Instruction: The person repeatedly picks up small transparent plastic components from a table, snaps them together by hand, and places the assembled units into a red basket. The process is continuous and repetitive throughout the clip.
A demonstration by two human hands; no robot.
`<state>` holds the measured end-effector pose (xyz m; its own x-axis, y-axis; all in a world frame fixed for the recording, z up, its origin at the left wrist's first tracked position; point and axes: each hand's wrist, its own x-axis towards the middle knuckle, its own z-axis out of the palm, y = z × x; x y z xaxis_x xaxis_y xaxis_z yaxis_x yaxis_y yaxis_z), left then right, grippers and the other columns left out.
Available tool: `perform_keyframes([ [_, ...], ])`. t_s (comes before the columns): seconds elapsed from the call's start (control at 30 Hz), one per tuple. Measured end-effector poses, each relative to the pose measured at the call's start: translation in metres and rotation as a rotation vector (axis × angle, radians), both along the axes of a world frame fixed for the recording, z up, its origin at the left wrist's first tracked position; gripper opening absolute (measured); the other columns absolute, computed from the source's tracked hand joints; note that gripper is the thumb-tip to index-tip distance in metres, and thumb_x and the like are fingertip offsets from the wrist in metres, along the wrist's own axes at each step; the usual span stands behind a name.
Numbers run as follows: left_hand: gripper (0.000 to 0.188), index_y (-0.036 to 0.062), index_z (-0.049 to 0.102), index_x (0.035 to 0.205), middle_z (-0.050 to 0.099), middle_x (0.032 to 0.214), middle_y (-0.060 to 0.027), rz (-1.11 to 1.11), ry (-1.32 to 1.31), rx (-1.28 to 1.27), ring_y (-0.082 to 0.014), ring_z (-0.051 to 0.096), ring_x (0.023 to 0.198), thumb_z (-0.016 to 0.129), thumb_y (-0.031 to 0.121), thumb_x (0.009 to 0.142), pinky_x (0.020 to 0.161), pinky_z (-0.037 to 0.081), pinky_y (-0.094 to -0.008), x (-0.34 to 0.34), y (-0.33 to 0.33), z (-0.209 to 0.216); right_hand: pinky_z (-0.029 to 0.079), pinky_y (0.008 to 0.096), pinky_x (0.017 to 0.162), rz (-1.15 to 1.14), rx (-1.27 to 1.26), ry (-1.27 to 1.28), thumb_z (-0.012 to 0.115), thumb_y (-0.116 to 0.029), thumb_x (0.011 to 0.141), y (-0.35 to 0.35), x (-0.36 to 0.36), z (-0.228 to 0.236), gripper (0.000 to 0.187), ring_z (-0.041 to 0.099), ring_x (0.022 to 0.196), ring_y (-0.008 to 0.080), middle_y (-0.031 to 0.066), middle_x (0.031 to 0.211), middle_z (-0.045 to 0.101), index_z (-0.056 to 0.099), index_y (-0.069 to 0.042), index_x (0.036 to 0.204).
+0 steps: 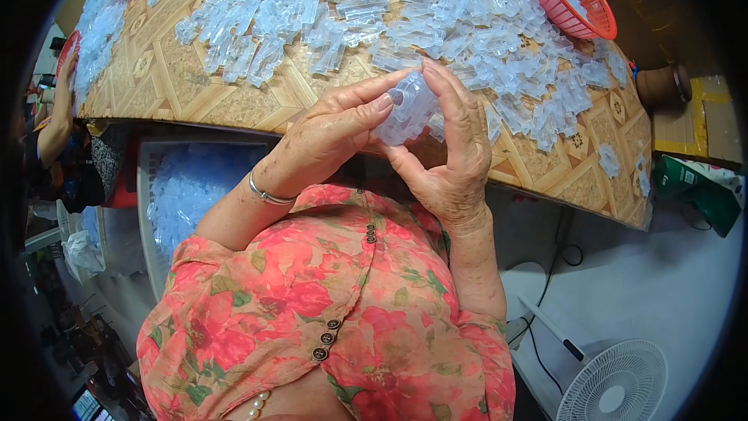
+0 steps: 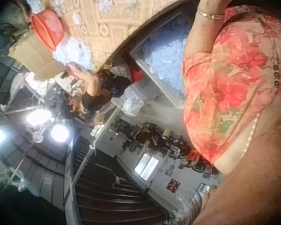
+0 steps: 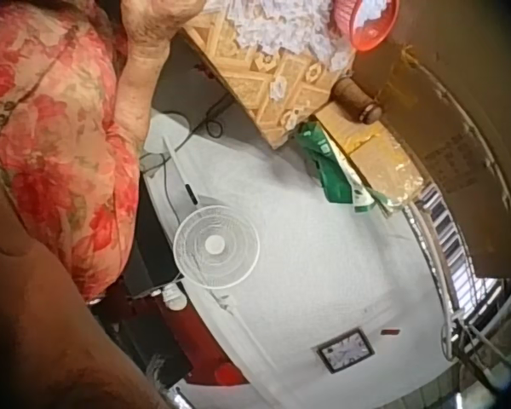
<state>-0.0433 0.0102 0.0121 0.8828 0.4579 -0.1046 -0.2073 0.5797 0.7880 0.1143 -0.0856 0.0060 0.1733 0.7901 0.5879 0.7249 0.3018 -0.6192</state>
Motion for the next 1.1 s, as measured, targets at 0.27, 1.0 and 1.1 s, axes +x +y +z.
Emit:
perform_keyframes([
  [0.27,0.056,0.0075,0.036,0.156,0.058,0.134,-0.0115,0.041,0.024,0.372,-0.0196,0.061,0.117,0.050,0.032,0.107,0.098,0.053,-0.0345,0.001,0.002,-0.004,0.044,0.0423,0.109,0.028,0.018,0.042,0.083,-0.003,0.066,-0.001,-0.001,-0.001,0.082,0.055,0.129,0.0339,0.0179,0.141,0.057,0.050,-0.005,0.141],
  [1.0,0.062,0.0036,0.040,0.147,0.060,0.129,-0.0205,0.045,0.226,1.213,-0.0407,0.061,0.114,0.064,0.008,0.090,0.096,0.048,-0.0427,-0.029,0.021,0.013,0.050,0.0399,0.095,0.141,-0.130,0.123,0.078,-0.004,0.078,-0.004,0.005,0.002,0.048,0.064,0.113,0.0308,0.0136,0.120,0.068,0.061,-0.002,0.123],
  [1.1,0.046,0.0013,0.053,0.132,0.063,0.122,-0.0171,0.064,0.202,1.196,-0.0321,0.065,0.111,0.066,0.007,0.089,0.093,0.050,-0.0377,-0.032,0.026,0.020,0.051,0.0389,0.091,0.142,-0.065,0.130,0.077,-0.003,0.078,0.002,0.000,0.001,0.041,0.066,0.106,0.0315,0.0138,0.114,0.069,0.064,-0.003,0.117],
])
